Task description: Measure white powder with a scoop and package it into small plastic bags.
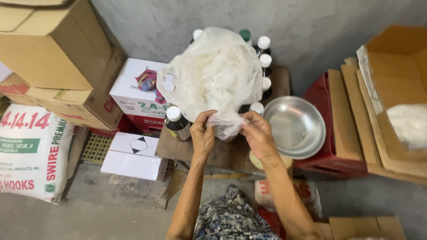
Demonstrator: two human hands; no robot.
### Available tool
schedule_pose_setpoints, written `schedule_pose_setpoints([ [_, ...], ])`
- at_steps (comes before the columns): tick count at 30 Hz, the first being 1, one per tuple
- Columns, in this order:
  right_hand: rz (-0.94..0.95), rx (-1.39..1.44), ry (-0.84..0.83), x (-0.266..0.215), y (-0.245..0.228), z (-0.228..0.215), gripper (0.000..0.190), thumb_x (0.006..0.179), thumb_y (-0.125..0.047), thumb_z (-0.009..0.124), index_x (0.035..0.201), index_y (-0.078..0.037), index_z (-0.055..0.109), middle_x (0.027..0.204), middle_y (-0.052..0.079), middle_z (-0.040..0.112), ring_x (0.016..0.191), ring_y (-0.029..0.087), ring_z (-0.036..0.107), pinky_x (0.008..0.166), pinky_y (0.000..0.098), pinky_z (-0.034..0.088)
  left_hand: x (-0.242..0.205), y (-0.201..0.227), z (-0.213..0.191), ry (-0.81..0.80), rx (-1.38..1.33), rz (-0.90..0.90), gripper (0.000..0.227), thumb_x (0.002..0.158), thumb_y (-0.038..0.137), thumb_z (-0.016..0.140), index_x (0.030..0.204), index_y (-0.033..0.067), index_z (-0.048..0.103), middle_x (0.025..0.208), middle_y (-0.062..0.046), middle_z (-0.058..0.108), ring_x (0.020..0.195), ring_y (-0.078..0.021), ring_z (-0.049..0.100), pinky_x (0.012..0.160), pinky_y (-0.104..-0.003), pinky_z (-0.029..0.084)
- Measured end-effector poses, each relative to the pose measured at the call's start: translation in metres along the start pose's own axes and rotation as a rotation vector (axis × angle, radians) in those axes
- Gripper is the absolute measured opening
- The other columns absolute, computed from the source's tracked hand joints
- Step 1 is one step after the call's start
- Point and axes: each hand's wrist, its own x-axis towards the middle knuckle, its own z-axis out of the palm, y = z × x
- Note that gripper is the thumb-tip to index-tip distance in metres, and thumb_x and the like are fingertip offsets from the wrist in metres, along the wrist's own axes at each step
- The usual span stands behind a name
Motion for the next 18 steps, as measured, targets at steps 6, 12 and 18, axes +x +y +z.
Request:
schedule_pose_setpoints([
  [6, 0.202, 0.376, 0.287, -0.057, -0.043, -0.003, 0.015, 0.088, -0.007, 0.055, 0.101, -0.006, 0.063, 0.101, 0.009, 0.074, 0.096, 0.023, 0.075, 0.097, 0.0537, 0.052, -0.039, -0.016, 0.01, -0.253, -0.026, -0.191, 0.022, 0.091, -0.003, 0.06, 0.11, 0.0001, 0.071, 0.091, -0.001, 0.073, 0.082, -0.0066, 0.065, 0.074, -0.023, 0.053],
  [12, 0.142, 0.734, 0.307, -0.13, 0.011, -0.111, 0.012, 0.104, -0.004, 0.064, 0.116, -0.001, 0.065, 0.09, 0.005, 0.067, 0.064, 0.013, 0.06, 0.085, 0.0441, 0.055, -0.091, -0.068, 0.03, -0.465, -0.44, -0.513, 0.019, 0.092, -0.002, 0.062, 0.109, -0.0008, 0.069, 0.098, -0.004, 0.073, 0.089, -0.0107, 0.068, 0.08, -0.025, 0.054],
  [18, 0.154, -0.424, 0.498, -0.203, 0.018, -0.112, 0.011, 0.095, -0.01, 0.061, 0.105, -0.005, 0.065, 0.084, -0.001, 0.064, 0.065, 0.006, 0.059, 0.063, 0.0373, 0.056, -0.123, -0.064, 0.056, -0.456, -1.106, -1.001, 0.019, 0.094, 0.017, 0.057, 0.103, 0.0044, 0.067, 0.097, -0.011, 0.076, 0.089, -0.0278, 0.074, 0.08, -0.044, 0.06],
])
